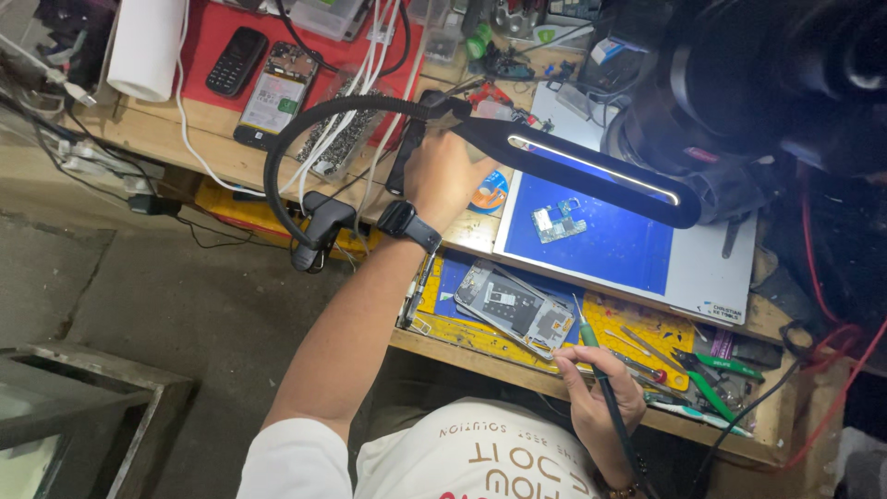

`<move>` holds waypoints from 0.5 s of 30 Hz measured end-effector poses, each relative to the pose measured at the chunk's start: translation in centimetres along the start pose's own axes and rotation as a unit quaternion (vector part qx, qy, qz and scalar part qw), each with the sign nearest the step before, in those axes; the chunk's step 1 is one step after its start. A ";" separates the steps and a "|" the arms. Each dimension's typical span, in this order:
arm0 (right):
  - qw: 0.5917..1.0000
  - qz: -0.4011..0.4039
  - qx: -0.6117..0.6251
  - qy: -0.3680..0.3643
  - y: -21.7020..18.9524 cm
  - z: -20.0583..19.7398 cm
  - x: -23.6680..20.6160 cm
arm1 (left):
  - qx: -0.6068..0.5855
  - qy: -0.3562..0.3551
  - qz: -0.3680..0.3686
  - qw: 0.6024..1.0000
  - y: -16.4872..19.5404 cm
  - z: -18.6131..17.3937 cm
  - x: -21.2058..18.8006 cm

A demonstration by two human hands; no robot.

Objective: The person applies solder to a circuit board using a soldering iron, moves a microscope aside, and uses multimeter probes to test the connections on the board.

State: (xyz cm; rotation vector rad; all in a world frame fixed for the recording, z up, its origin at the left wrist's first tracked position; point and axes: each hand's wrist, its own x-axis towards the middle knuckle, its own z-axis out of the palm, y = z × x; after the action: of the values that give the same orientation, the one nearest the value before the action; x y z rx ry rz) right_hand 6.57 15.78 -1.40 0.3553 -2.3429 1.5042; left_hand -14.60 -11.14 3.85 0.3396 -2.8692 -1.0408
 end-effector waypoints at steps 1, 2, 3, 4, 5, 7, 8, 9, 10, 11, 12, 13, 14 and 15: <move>1.000 0.002 0.002 0.002 0.0 0.0 0.1 | -0.006 0.009 0.004 1.000 0.0 -0.1 -0.1; 1.000 0.006 0.002 0.005 -0.1 -0.1 0.1 | -0.013 0.016 0.007 1.000 -0.1 -0.1 -0.2; 1.000 0.011 0.003 0.006 -0.1 -0.2 0.1 | -0.006 0.023 0.009 1.000 -0.2 -0.2 -0.3; 1.000 0.005 0.010 0.005 -0.1 -0.2 0.1 | 0.001 0.032 0.011 0.999 -0.3 -0.1 -0.4; 1.000 -0.001 0.018 0.004 0.0 -0.2 0.1 | 0.008 0.040 0.013 0.999 -0.5 -0.1 -0.4; 1.000 0.015 0.023 0.000 0.1 -0.2 0.0 | -0.003 0.082 0.077 0.994 -1.0 0.0 -0.8; 0.999 0.036 0.021 -0.001 0.1 -0.2 0.0 | -0.009 0.103 0.109 0.989 -1.4 0.1 -1.0; 0.998 0.055 0.018 0.000 0.2 -0.3 0.0 | -0.023 0.107 0.123 0.986 -1.7 0.2 -1.3; 0.999 0.044 0.022 0.000 0.3 -0.3 0.2 | -0.037 0.111 0.138 0.983 -2.2 0.4 -1.7; 0.999 0.033 0.025 0.001 0.3 -0.3 0.2 | -0.051 0.114 0.155 0.980 -2.6 0.4 -1.8; 0.999 0.024 0.028 0.002 0.3 -0.4 0.3 | -0.069 0.093 0.145 0.983 -3.0 0.4 -1.9; 0.999 0.028 0.022 0.000 0.2 -0.4 0.4 | -0.086 0.070 0.133 0.985 -3.5 0.4 -2.0; 0.999 0.032 0.017 -0.003 0.1 -0.5 0.4 | -0.103 0.048 0.120 0.986 -3.9 0.5 -2.0; 0.999 0.036 0.012 -0.006 0.0 -0.5 0.5 | -0.111 0.069 0.144 0.981 -4.1 0.6 -2.1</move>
State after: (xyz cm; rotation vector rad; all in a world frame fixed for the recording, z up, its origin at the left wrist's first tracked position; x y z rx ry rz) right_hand 6.21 16.26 -0.98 0.2895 -2.3739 1.5676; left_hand -11.92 -13.32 0.78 -0.0205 -2.5477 -1.2092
